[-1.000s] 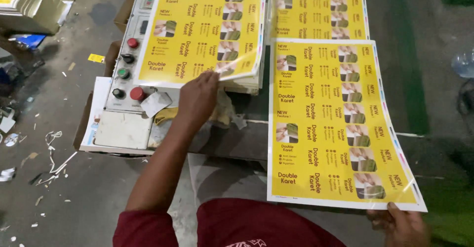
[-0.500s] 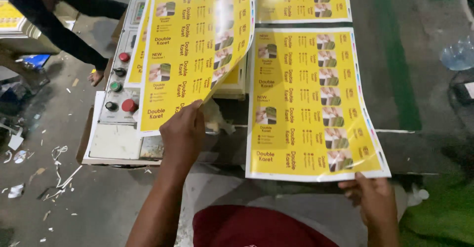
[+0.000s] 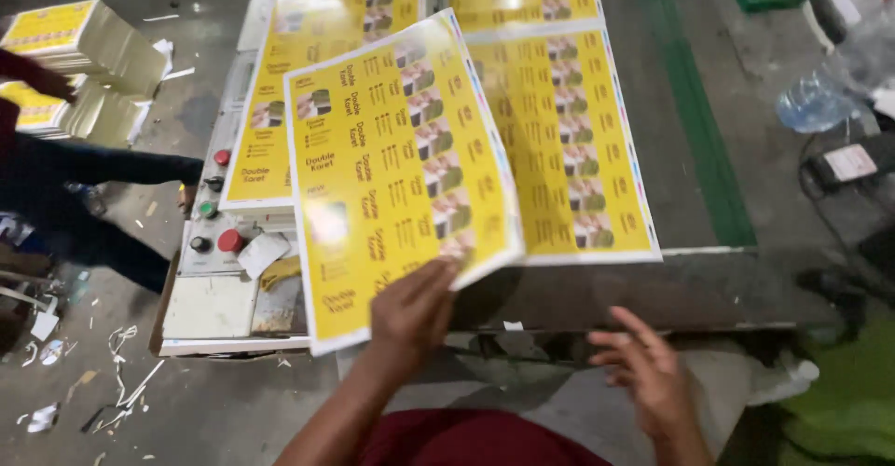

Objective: Fanning through stacks of yellow printed paper sheets to inspect quality and ensure they are not sticking together.

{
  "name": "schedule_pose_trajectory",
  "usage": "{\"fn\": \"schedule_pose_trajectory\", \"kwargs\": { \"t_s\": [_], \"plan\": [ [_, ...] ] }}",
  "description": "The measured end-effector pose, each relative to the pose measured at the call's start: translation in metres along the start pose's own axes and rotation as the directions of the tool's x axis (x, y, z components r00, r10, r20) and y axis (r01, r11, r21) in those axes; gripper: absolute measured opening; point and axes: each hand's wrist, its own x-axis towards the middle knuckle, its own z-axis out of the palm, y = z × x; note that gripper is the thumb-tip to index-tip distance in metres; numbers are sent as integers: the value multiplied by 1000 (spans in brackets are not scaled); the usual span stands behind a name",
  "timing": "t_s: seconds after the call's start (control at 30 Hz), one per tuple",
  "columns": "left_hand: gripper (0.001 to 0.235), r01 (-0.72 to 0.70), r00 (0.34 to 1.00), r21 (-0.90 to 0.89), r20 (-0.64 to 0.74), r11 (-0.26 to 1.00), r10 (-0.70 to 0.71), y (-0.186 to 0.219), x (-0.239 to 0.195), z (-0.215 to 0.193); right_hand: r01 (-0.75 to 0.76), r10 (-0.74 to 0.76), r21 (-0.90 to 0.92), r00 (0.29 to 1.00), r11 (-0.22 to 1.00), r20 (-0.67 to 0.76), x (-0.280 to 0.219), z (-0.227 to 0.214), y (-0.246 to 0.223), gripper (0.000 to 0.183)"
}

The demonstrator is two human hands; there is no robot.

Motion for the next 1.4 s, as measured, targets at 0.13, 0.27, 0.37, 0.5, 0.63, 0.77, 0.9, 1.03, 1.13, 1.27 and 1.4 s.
{"fn": "schedule_pose_trajectory", "kwargs": {
  "t_s": [0.13,0.27,0.37,0.5,0.63,0.77,0.9,1.03,1.13,1.27,1.4],
  "plan": [
    [34,-49,969,-108,234,993,73,47,-9,39,107,-60,-113,932,988,358,-5,39,23,56],
    [37,-104,915,-91,382,990,131,74,-16,52,182,-174,1,938,983,301,3,48,46,37],
    [43,-66,872,-225,460,972,166,62,-3,39,-50,27,121,982,991,188,6,38,32,42],
    [32,56,933,-100,359,993,-16,-5,30,19,82,-91,157,994,984,53,14,-11,36,34],
    [34,112,985,228,103,967,-138,-125,27,26,210,-205,188,978,959,-47,-1,-44,30,23],
    [51,99,962,387,198,917,-187,-173,28,22,184,-178,74,980,980,-88,-21,-60,18,25],
    [86,118,880,495,349,861,-322,-194,17,31,151,-154,-30,978,988,-144,-25,-87,28,27],
    [50,-27,939,544,302,839,-165,-191,19,16,160,-164,-44,977,986,-139,-40,-80,25,26],
    [21,47,955,474,236,879,-178,-167,40,-18,92,-98,-53,984,994,-146,-44,-76,25,31],
    [17,135,972,470,106,872,-208,-164,33,-30,203,-212,-77,969,976,-129,-34,-91,43,36],
    [16,222,974,283,-106,933,-200,-135,25,-46,137,-151,-117,981,984,-123,-35,-71,30,38]
  ]
}}
